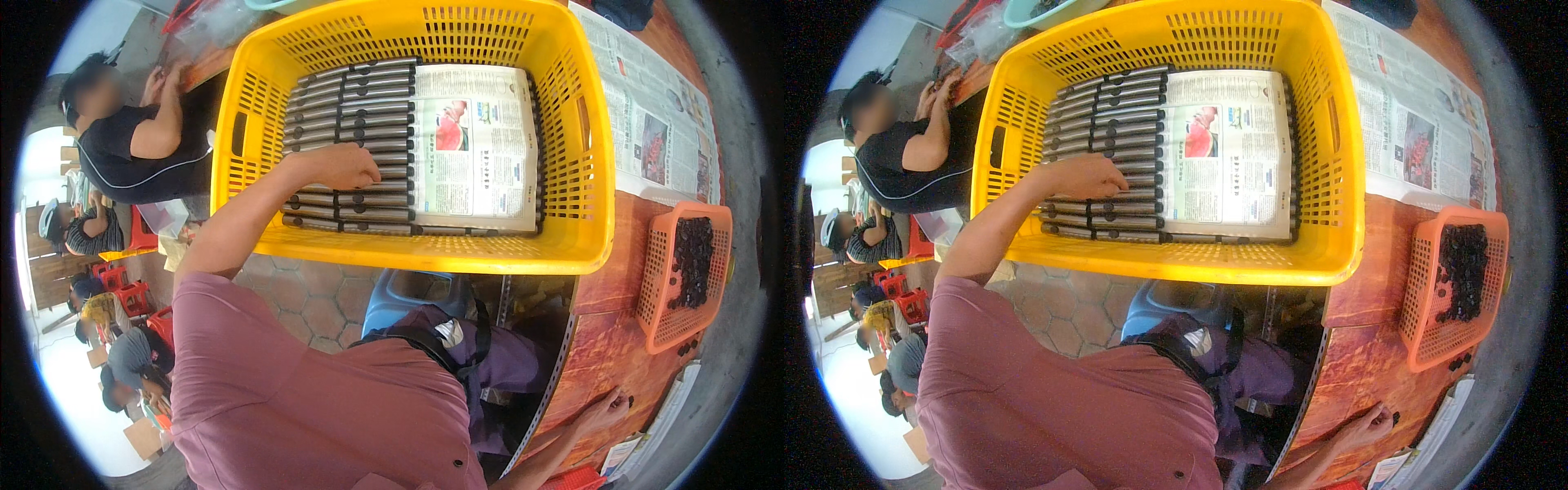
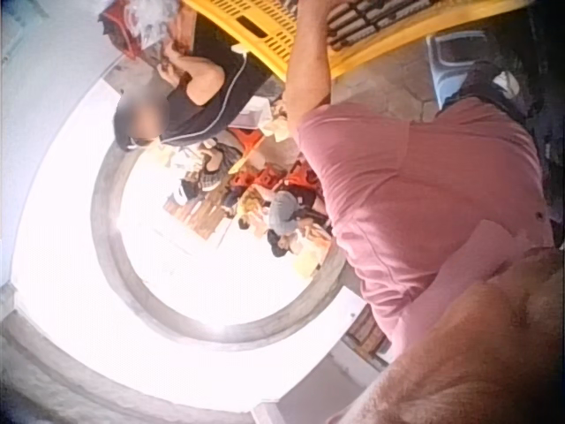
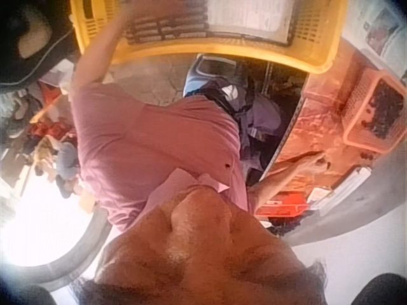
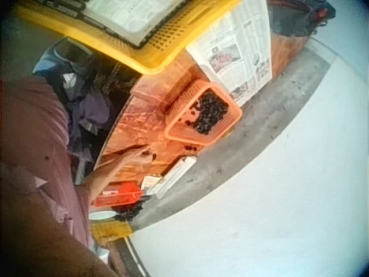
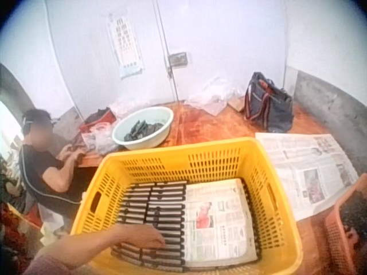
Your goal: The person repeatedly picks up small black cylindrical parts and inserts them into a larger metal cylinder held in the left hand. After each insertion, the person places the assembled unit into a yellow basket. The process is repeated multiple times throughout the clip.
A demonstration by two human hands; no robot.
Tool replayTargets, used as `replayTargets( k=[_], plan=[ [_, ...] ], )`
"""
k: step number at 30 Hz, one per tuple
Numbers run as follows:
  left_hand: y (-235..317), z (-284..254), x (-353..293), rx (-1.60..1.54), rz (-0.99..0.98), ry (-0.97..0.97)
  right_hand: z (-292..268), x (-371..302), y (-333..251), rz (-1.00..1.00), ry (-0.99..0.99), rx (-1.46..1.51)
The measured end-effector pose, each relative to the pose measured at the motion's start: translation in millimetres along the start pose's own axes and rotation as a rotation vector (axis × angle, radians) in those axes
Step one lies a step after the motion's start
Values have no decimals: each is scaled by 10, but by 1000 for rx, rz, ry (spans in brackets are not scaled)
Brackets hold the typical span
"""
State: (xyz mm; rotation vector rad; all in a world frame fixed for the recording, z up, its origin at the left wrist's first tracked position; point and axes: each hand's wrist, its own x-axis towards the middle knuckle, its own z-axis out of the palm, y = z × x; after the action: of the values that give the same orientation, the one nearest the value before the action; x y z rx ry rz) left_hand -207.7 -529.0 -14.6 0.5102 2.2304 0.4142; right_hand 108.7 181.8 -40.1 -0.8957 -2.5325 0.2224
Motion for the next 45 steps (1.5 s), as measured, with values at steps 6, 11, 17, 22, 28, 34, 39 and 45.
replayTargets(
  k=[6, 11, 17, 22, 28, 34, 39, 45],
  plan=[
    [-230, 85, 47, 66, -15, 1, 12, 10, -71, 5, 24, 58],
    [-242, 3, 28, 136, -82, 143, 7, -8, -79, -6, 21, 78],
    [-301, 92, -3, 199, -157, 167, 15, 4, -51, -8, 19, 102],
    [-141, -93, -12, 196, -250, 281, 29, -31, -83, 38, 48, 105],
    [-246, -38, 14, 298, -363, 154, 44, -3, -56, 10, 42, 108],
    [-204, -135, 80, 208, -374, 307, -15, -25, -242, 60, 32, 154],
    [-238, -209, 201, 222, -451, 264, 54, -62, -152, 87, 66, 248],
    [-502, -240, 352, 246, -469, 338, 143, -36, -17, 90, 69, 258]
  ],
)
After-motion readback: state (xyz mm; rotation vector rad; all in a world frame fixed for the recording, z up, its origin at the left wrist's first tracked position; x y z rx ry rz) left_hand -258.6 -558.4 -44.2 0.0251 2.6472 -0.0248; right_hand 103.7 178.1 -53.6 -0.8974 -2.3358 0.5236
